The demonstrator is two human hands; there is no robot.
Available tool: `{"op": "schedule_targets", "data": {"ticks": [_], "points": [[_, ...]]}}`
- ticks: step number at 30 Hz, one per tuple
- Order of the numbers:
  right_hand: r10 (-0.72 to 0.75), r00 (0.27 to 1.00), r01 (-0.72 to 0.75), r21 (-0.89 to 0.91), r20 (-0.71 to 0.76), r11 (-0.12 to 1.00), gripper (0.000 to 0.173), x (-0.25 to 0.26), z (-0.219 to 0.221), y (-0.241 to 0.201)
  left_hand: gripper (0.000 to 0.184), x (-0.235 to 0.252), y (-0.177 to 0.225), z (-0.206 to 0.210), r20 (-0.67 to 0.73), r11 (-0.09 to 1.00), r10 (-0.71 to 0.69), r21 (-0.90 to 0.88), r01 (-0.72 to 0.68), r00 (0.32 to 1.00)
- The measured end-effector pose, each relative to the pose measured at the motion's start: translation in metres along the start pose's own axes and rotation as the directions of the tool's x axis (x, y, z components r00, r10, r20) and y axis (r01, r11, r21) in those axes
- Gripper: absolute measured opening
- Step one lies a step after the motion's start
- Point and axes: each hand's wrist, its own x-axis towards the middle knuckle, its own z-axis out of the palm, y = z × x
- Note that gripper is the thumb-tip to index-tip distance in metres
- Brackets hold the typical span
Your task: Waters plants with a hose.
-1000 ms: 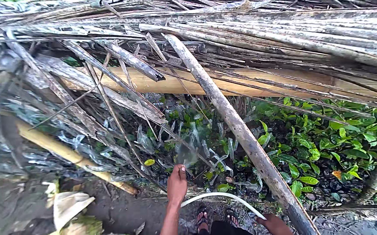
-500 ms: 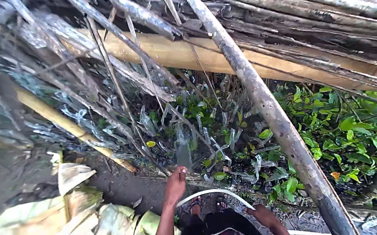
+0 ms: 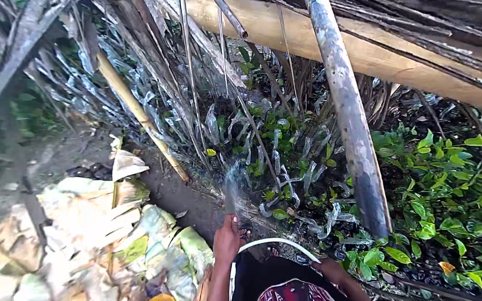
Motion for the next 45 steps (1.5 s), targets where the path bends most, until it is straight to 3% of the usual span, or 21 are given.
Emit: {"op": "schedule_targets", "data": {"ticks": [5,11,14,16,22,29,38,45], "points": [[-0.007,0.999,0.008,-0.010,0.039,1.000,0.056,0.000,0.005,0.002,0.038,-0.028,-0.013,0.010,0.085,1.000,0.001,-0.026,0.001,0.996],[0.008,0.996,-0.008,0.003,0.092,1.000,0.061,0.019,0.023,0.034,0.037,-0.057,-0.024,0.010,-0.096,0.995,-0.088,-0.052,0.083,0.991],[0.005,0.996,-0.004,-0.010,0.093,1.000,0.062,0.018,0.024,0.036,0.037,-0.061,-0.023,0.010,-0.035,0.997,-0.068,-0.043,0.066,0.997],[0.010,0.996,-0.009,-0.011,0.085,1.000,0.062,0.020,0.025,0.037,0.037,-0.060,-0.024,0.009,0.013,0.998,-0.034,-0.047,0.035,0.999],[0.031,0.998,-0.034,0.045,0.057,0.998,0.060,0.024,0.040,0.040,0.035,-0.054,-0.033,0.001,-0.146,0.994,-0.023,-0.105,0.008,0.989],[0.015,0.997,-0.012,-0.031,0.070,0.999,0.057,0.013,0.045,0.033,0.033,-0.029,-0.039,-0.011,-0.209,0.990,0.021,-0.133,-0.050,0.978],[0.028,0.999,-0.028,0.002,0.039,1.000,0.055,0.015,0.051,0.035,0.032,-0.004,-0.035,-0.038,-0.278,0.962,0.142,-0.189,-0.199,0.950],[0.046,0.998,-0.046,-0.013,0.039,0.999,0.060,0.026,0.056,0.038,0.028,0.013,-0.048,-0.050,-0.372,0.903,0.080,-0.365,-0.225,0.925]]}}
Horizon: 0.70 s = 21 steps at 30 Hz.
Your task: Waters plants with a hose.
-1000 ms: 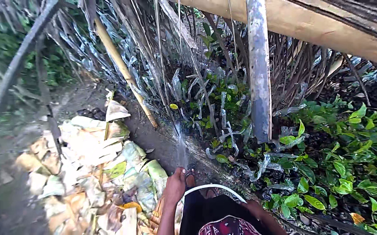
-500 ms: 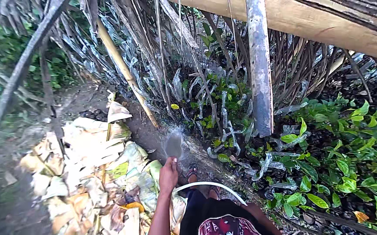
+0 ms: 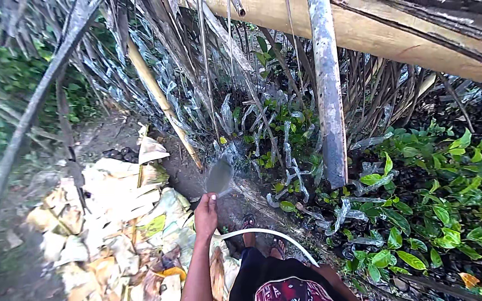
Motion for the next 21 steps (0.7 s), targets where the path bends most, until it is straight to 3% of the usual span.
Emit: {"op": "schedule_targets", "data": {"ticks": [4,9,15,21], "points": [[0.003,1.000,-0.003,-0.020,0.011,1.000,0.061,-0.002,-0.003,-0.004,0.027,0.001,-0.008,0.000,-0.020,0.995,-0.036,-0.092,0.034,0.999],[-0.003,1.000,0.003,-0.031,0.003,1.000,0.060,0.001,-0.003,-0.004,0.025,0.003,-0.008,-0.005,0.101,0.987,-0.069,-0.140,0.083,0.992],[-0.032,0.999,0.032,0.055,-0.004,0.998,0.056,-0.009,-0.006,-0.010,0.025,0.010,-0.009,-0.012,-0.069,0.981,-0.058,-0.186,0.044,0.996],[-0.008,1.000,0.008,0.026,-0.006,1.000,0.058,-0.008,-0.005,-0.009,0.023,0.005,-0.023,-0.009,-0.126,0.980,-0.096,-0.186,0.071,0.987]]}}
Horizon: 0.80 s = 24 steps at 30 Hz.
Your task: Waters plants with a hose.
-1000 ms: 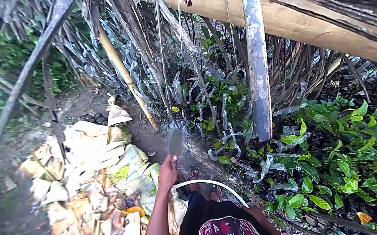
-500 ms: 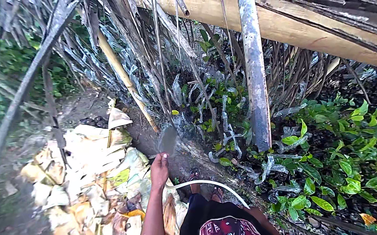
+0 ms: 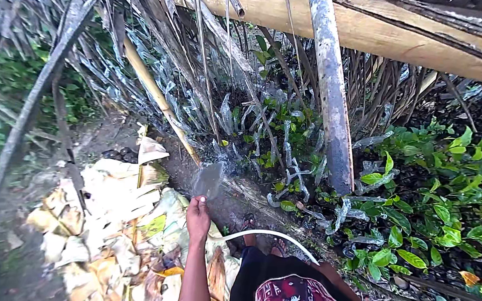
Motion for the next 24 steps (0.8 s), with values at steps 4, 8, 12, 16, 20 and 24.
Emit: {"op": "schedule_targets", "data": {"ticks": [4,8,12,16,20,24], "points": [[-0.001,1.000,0.001,-0.014,-0.017,1.000,0.057,0.007,0.004,0.006,0.024,-0.007,-0.006,0.001,0.008,0.999,-0.033,0.010,0.033,0.999],[-0.004,1.000,0.003,-0.010,-0.010,1.000,0.057,0.006,0.003,0.005,0.025,-0.012,-0.015,-0.004,0.008,0.998,-0.061,-0.025,0.061,0.998],[0.004,1.000,-0.004,-0.009,-0.004,1.000,0.057,0.006,0.003,0.004,0.025,-0.018,-0.024,-0.009,-0.078,0.995,-0.100,-0.022,0.099,0.992],[0.022,1.000,-0.022,-0.032,0.001,0.999,0.058,0.004,0.003,0.001,0.026,-0.032,-0.031,-0.009,0.009,0.984,-0.176,0.032,0.176,0.984],[0.001,1.000,-0.001,-0.031,0.013,1.000,0.056,-0.002,-0.001,-0.003,0.028,-0.040,-0.031,-0.009,0.041,0.970,-0.226,0.097,0.221,0.973],[0.000,1.000,0.000,-0.043,0.005,0.999,0.057,-0.003,-0.002,-0.004,0.028,-0.045,-0.034,-0.010,0.053,0.962,-0.239,0.152,0.228,0.970]]}}
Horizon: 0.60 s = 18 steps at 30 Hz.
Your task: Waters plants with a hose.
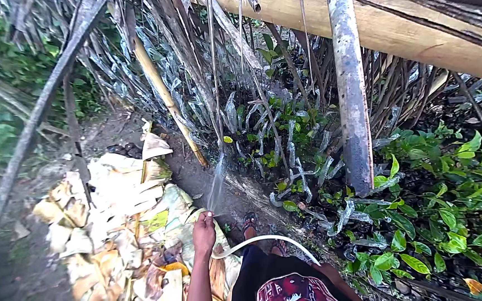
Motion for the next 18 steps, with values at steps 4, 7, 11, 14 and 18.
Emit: {"op": "schedule_targets", "data": {"ticks": [4,7,11,14,18], "points": [[-0.001,1.000,0.001,-0.018,0.007,1.000,0.059,0.003,0.000,0.002,0.028,-0.003,-0.001,0.000,0.084,0.999,-0.023,0.049,0.019,0.996],[-0.003,1.000,0.003,-0.017,0.008,1.000,0.060,0.002,0.001,0.002,0.029,-0.005,-0.003,-0.001,0.023,0.998,-0.020,0.064,0.018,1.000],[0.013,1.000,-0.013,-0.010,0.004,1.000,0.059,0.004,0.002,0.003,0.030,-0.012,0.005,0.002,-0.024,0.981,-0.021,0.193,0.025,0.999],[0.013,1.000,-0.013,-0.019,-0.006,1.000,0.059,0.006,0.004,0.004,0.031,-0.016,0.006,0.009,0.093,0.962,-0.009,0.274,-0.017,0.996],[0.016,1.000,-0.017,-0.032,-0.002,0.999,0.059,0.004,0.003,0.002,0.031,-0.021,0.014,0.021,0.199,0.947,-0.003,0.315,-0.062,0.980]]}}
